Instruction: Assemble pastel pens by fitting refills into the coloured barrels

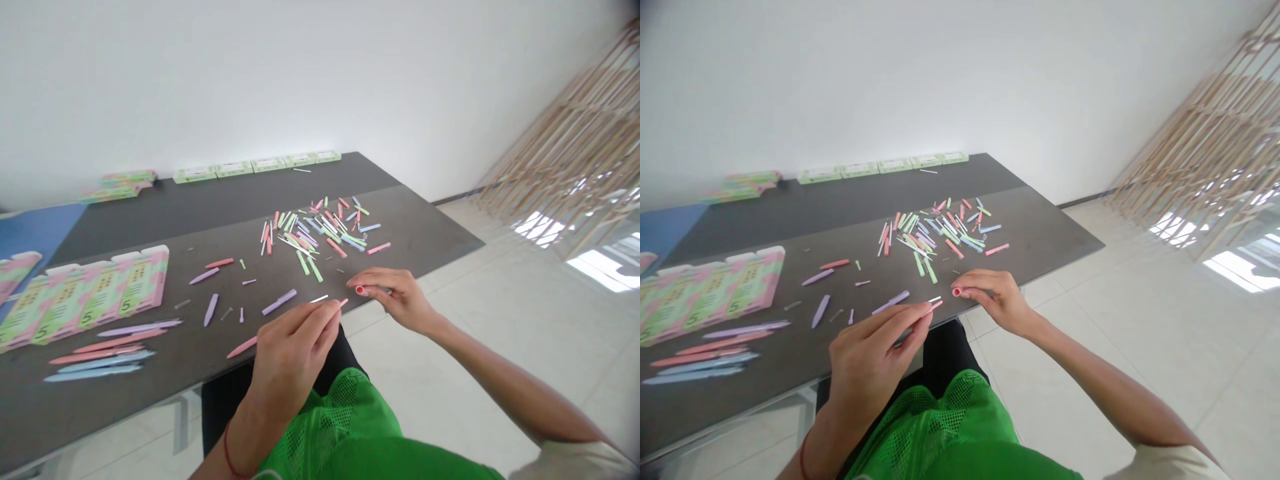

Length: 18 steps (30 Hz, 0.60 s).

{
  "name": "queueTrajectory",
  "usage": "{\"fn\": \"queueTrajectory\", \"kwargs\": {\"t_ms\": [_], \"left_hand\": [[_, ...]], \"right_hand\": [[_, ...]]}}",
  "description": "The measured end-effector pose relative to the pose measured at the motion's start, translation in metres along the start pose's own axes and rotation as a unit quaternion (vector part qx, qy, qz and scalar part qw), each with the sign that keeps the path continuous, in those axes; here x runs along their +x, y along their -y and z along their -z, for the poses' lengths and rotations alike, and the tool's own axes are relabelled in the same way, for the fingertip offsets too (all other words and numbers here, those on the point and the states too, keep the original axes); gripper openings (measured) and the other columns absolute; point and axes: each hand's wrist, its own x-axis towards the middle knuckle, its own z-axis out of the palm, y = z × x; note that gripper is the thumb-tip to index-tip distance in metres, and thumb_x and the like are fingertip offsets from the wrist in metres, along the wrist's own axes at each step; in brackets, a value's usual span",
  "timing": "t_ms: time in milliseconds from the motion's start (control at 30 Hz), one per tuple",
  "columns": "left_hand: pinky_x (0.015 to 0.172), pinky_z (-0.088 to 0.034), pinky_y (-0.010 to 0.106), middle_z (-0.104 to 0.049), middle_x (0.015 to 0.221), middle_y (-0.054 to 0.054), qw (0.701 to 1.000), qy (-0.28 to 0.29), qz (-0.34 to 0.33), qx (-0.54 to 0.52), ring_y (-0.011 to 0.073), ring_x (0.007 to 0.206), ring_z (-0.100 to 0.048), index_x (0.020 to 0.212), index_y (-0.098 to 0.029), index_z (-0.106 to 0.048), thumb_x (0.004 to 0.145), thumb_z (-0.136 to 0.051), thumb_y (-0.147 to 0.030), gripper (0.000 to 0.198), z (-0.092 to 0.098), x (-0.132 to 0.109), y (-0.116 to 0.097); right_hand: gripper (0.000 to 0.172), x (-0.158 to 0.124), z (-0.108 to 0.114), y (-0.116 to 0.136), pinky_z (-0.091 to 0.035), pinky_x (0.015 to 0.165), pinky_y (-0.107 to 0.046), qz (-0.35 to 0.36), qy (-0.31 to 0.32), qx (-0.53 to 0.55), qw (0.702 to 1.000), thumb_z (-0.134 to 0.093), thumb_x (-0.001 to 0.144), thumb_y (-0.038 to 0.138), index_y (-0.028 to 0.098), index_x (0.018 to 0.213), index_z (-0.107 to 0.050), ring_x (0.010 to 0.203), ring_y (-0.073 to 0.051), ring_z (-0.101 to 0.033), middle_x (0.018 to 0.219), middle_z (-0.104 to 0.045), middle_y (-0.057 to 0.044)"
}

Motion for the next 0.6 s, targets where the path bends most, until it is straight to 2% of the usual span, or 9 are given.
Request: {"fn": "queueTrajectory", "kwargs": {"t_ms": [333,600], "left_hand": [[0.081,-0.059,0.022,-0.081,0.091,0.001,1.000,0.005,-0.014,-0.002,0.0129,0.080,-0.077,0.104,-0.020,-0.073,0.097,-0.066,-0.016,0.010,-0.002,0.001,0.000],[0.069,-0.053,0.024,-0.078,0.087,0.001,0.998,0.045,-0.024,0.023,0.0125,0.072,-0.072,0.103,-0.017,-0.071,0.099,-0.064,-0.015,0.009,-0.008,0.000,0.005]], "right_hand": [[0.020,0.001,-0.007,0.004,-0.062,0.087,-0.038,0.015,0.004,0.011,1.000,-0.062,0.102,0.025,0.027,0.111,-0.079,0.101,-0.022,-0.073,0.110,-0.078,-0.008],[0.019,-0.001,-0.012,0.001,-0.062,0.083,-0.037,0.000,0.004,0.037,0.999,-0.063,0.101,0.026,0.027,0.110,-0.080,0.098,-0.021,-0.072,0.109,-0.078,-0.007]]}}
